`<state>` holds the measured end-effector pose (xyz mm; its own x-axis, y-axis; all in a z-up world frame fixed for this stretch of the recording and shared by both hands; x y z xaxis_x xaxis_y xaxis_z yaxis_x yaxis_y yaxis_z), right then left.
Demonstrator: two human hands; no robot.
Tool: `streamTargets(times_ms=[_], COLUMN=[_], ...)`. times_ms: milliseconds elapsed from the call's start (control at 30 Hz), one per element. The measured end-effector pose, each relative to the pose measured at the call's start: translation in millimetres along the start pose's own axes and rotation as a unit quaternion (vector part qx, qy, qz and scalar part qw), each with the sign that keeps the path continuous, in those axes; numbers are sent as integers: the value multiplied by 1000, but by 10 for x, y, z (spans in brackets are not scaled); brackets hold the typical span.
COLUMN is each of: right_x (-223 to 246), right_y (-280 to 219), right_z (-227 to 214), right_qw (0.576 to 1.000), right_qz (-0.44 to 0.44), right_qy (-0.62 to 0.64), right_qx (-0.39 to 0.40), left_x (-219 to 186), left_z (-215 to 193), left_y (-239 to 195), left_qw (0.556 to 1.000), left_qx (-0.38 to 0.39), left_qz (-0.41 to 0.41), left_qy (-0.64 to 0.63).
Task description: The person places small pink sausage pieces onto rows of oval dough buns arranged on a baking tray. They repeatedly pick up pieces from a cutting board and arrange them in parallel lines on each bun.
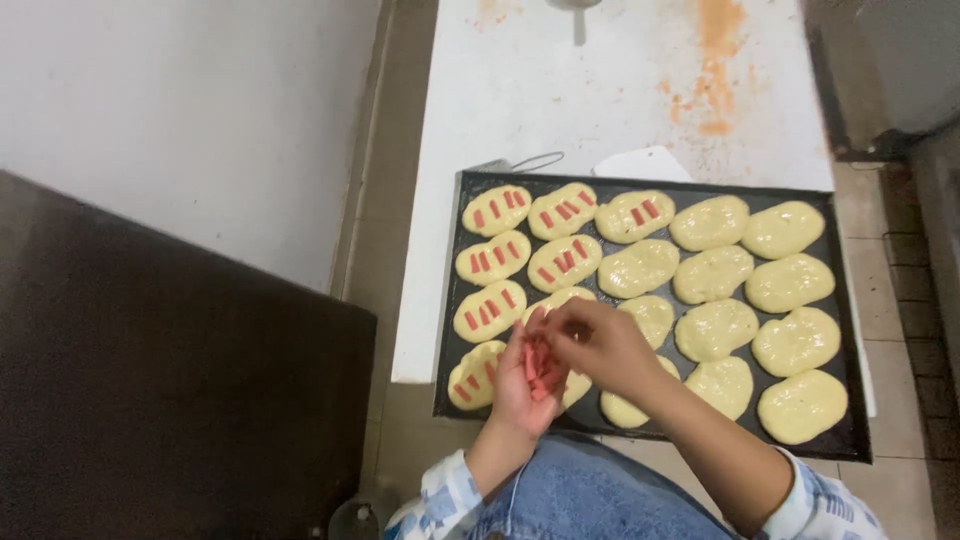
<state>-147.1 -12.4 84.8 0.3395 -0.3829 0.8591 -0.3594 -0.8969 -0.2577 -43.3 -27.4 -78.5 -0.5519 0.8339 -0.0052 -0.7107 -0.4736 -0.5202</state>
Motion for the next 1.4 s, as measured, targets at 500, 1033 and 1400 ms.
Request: streamTargets(times_ms=[500,1033,1400], right_x=[-1603,279,263], right_y=[1438,50,98], right_z=[-1090,131,328], right_qw=[883,931,901], right_qz=[-152,-324,-333], right_qy=[-349,-167,-214], right_qx=[-273,32,177], left_x=[-260,-261,-121], left_z=[413,438,639], left_y=[-485,-246,-461], left_qw=[997,997,995], left_qx=[-45,25,-100], left_qz=[43,60,-16], left_qy=[-53,-44,-9])
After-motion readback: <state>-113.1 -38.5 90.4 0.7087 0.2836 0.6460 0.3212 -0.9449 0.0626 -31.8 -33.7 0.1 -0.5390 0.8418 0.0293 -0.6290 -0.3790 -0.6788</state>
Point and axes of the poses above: each hand's wrist, its own y-axis towards the middle knuckle, its own z-axis out of the palm, x = y × z, the point moved 6 cm from there along y, towards the middle knuckle, and after that the axes turned 4 degrees about x, right-handed, at the moved point
